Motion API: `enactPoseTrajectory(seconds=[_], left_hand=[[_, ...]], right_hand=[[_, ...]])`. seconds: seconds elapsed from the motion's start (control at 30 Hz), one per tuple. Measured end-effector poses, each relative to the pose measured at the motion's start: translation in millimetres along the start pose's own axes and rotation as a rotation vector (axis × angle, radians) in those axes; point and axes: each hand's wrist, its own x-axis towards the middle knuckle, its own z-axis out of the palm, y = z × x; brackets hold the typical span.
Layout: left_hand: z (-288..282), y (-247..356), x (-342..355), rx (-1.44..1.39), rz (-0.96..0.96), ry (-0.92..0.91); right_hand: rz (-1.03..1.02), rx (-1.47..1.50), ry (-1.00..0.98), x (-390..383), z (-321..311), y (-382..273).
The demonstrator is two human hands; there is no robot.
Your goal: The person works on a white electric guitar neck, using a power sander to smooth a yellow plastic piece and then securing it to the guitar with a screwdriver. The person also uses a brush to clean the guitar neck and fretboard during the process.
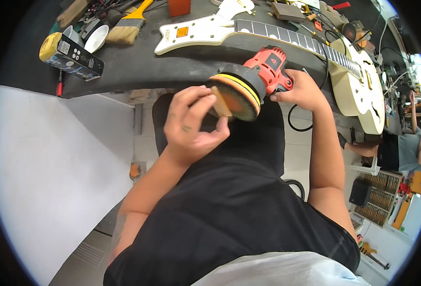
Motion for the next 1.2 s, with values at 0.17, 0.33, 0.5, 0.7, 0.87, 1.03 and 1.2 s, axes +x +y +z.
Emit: enactPoseTrajectory(seconds=[0.17,0.33,0.5,0.7,0.87,1.03,1.2], left_hand=[[24.6,-4.7,3.9,0.132,0.116,0.003],[28.6,-6.8,4.5,0.117,0.094,0.03],[25.1,-12.5,10.1,0.168,0.068,0.067],[10.3,-13.5,14.4,0.136,-0.034,-0.007],[-5.0,-6.7,-7.1,-0.814,-0.886,0.134],[-8.5,-2.1,-3.2,-1.072,-0.997,0.219],[-12.9,-8.7,-1.5,-1.165,-1.079,0.188]], right_hand=[[-0.017,-0.003,0.015,-3.2,0.2,-0.2],[0.001,-0.045,0.006,-3.3,-1.2,0.4],[-0.011,-0.052,0.012,-3.8,-1.7,-6.0],[-0.015,-0.087,0.029,-1.3,0.1,4.9],[-0.02,-0.058,0.045,-2.3,0.7,-2.5],[0.0,-0.025,0.025,-4.2,-0.6,-6.5],[-0.018,-0.042,0.027,-4.4,-1.3,-3.0]])
